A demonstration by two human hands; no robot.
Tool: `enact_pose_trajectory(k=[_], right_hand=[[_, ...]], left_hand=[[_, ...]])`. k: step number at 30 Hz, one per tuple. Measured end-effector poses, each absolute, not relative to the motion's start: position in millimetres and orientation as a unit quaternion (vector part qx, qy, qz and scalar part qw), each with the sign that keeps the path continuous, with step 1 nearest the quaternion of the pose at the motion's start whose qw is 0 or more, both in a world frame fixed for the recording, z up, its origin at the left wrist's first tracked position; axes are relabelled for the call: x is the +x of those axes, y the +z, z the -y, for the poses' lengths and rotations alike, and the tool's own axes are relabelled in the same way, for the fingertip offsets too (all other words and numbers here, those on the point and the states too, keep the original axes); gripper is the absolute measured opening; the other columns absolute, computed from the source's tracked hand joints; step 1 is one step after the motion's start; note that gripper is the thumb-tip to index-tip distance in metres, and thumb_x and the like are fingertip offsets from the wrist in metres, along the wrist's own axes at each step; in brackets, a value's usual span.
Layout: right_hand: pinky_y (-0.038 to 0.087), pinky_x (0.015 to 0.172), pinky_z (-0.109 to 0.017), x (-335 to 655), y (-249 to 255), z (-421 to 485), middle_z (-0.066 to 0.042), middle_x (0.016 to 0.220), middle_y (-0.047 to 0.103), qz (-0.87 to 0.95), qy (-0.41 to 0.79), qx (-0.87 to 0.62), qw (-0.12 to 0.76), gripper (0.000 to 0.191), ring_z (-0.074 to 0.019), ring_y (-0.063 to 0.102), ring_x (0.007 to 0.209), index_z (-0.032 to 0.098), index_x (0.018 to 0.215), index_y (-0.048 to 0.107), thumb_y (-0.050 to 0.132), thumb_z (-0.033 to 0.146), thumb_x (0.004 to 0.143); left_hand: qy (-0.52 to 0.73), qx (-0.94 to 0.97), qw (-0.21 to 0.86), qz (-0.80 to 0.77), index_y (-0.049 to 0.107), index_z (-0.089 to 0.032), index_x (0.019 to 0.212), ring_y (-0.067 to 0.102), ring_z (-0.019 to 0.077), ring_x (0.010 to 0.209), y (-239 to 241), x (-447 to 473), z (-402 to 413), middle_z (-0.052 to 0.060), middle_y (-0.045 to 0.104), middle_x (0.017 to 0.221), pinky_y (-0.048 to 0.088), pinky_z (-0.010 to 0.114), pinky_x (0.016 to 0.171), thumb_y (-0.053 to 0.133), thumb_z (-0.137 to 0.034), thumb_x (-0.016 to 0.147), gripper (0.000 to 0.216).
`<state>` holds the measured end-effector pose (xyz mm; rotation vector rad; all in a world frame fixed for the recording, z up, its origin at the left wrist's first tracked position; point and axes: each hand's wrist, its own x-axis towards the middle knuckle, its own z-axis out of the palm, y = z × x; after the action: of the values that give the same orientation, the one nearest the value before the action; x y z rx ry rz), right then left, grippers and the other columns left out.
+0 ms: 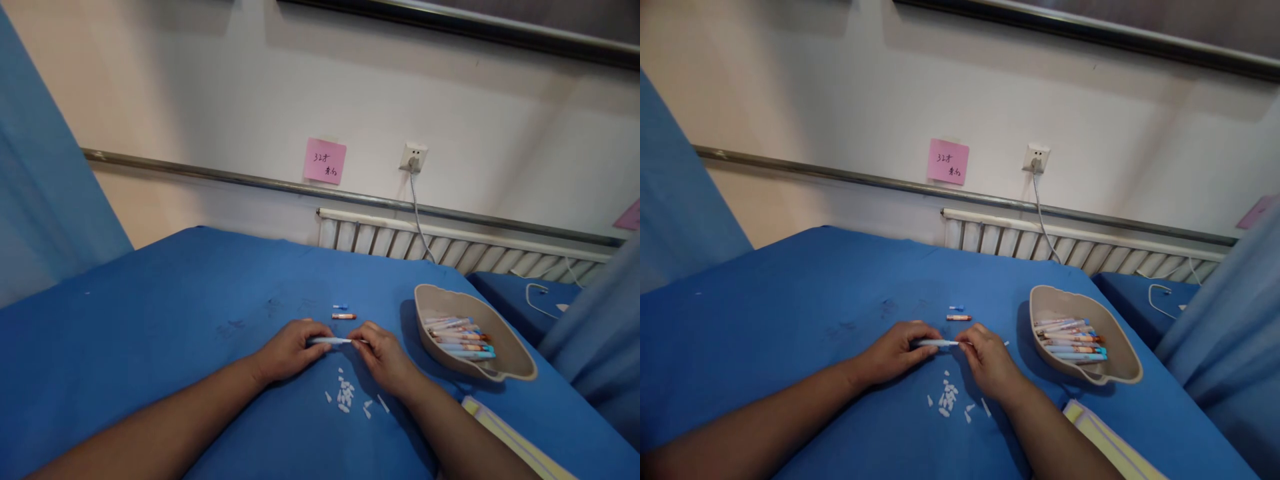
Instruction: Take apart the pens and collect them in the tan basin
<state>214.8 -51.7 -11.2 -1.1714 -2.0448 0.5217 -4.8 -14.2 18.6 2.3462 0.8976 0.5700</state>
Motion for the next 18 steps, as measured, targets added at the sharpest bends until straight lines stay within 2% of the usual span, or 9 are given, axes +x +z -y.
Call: enact_pose_trajectory(k=[5, 11, 15, 18], right_hand=[[0.044, 0.085, -0.031, 198, -4, 65, -0.005, 0.101, 0.056, 0.769, 0.271, -0.425, 0.394, 0.022, -0.0165, 0.055, 0.095, 0.021, 0.109, 0.050, 0.042, 0.019, 0.088], [0.036, 0.098, -0.037, 190, 11, 82, -0.009, 0.124, 0.046, 0.782, 0.319, -0.378, 0.380, 0.043, -0.0204, 0.044, 0.115, 0.022, 0.128, 0.037, 0.049, 0.029, 0.087], [0.033, 0.101, -0.039, 191, 14, 84, -0.010, 0.129, 0.044, 0.774, 0.348, -0.354, 0.393, 0.047, -0.0225, 0.041, 0.120, 0.022, 0.128, 0.038, 0.050, 0.039, 0.086], [0.036, 0.099, -0.040, 192, 14, 83, -0.010, 0.132, 0.043, 0.730, 0.406, -0.327, 0.442, 0.045, -0.0235, 0.038, 0.124, 0.024, 0.126, 0.041, 0.037, 0.049, 0.090]], left_hand=[[0.212, 0.876, 0.304, -0.310, 0.064, -0.023, 0.098, 0.059, 0.0175, 0.085, 20, 3, 26, 0.002, 0.068, 0.093, 0.042, 0.026, 0.079, 0.047, -0.032, 0.088, 0.022], [0.201, 0.886, 0.312, -0.276, 0.060, -0.025, 0.109, 0.057, 0.0198, 0.098, 16, 4, 30, 0.004, 0.064, 0.109, 0.041, 0.030, 0.086, 0.042, -0.033, 0.091, 0.027], [0.199, 0.891, 0.307, -0.269, 0.057, -0.024, 0.112, 0.055, 0.0207, 0.102, 14, 3, 30, 0.005, 0.062, 0.112, 0.040, 0.031, 0.088, 0.044, -0.029, 0.090, 0.026], [0.191, 0.886, 0.314, -0.282, 0.058, -0.022, 0.108, 0.056, 0.0200, 0.096, 15, 2, 30, 0.004, 0.063, 0.106, 0.041, 0.030, 0.085, 0.044, -0.029, 0.089, 0.024]])
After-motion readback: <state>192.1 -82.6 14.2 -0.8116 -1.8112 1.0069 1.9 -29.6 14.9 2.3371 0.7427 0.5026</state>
